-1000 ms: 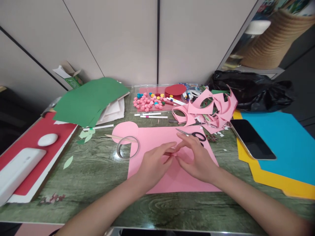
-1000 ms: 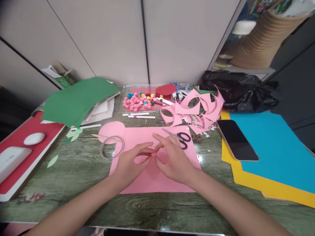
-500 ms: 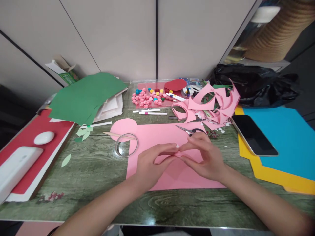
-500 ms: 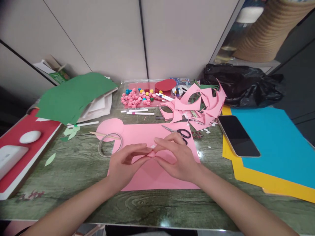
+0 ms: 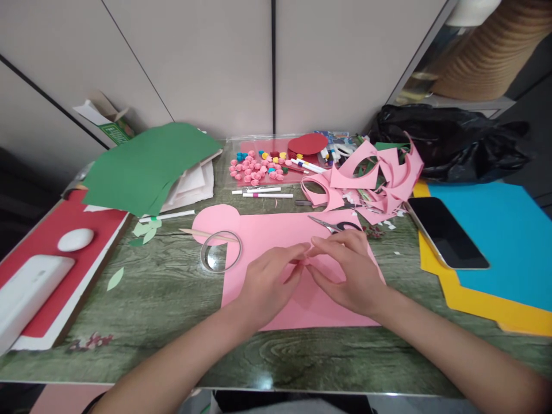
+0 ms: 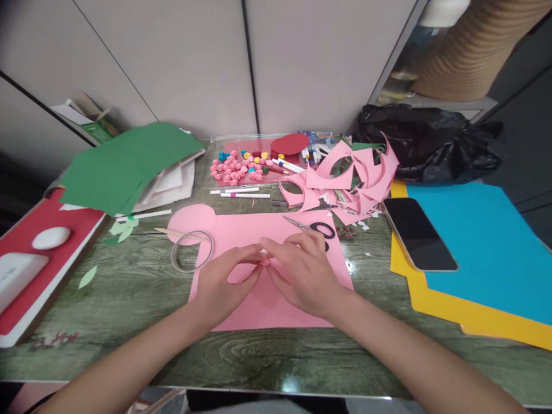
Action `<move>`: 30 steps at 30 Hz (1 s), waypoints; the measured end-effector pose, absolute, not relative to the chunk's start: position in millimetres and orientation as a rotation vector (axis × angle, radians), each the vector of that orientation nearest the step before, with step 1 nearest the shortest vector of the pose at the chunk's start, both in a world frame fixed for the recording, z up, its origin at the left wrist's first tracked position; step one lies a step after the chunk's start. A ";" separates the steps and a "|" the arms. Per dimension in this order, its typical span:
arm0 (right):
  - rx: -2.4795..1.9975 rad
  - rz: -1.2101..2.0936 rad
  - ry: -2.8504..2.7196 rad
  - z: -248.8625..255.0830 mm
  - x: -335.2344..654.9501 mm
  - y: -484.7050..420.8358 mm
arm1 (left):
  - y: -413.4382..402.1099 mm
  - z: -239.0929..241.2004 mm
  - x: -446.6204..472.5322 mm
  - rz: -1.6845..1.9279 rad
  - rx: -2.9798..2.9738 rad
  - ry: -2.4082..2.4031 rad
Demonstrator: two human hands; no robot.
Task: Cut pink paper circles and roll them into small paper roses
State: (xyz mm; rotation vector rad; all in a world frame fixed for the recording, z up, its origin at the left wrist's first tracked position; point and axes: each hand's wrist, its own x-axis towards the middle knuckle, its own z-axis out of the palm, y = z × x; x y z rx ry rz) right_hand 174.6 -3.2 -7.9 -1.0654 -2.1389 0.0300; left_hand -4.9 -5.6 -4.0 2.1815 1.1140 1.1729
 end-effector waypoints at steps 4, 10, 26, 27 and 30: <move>-0.991 -0.040 -2.138 -8.8 176.5 -0.1 | -5.9 -3.0 -5.1 1.194 2.165 1.107; -0.910 0.057 -2.025 -0.4 177.4 -1.5 | -8.1 -7.3 -5.7 1.322 1.898 0.859; -0.877 0.030 -2.082 -3.2 176.5 -3.1 | -4.4 -8.1 -9.7 1.344 2.293 0.761; -0.854 -0.020 -2.097 -2.9 176.9 -2.6 | -4.5 -8.3 -9.8 1.347 2.306 0.741; -0.796 -0.139 -2.104 -0.4 178.6 -1.4 | -8.1 -9.3 -7.2 1.368 2.125 0.748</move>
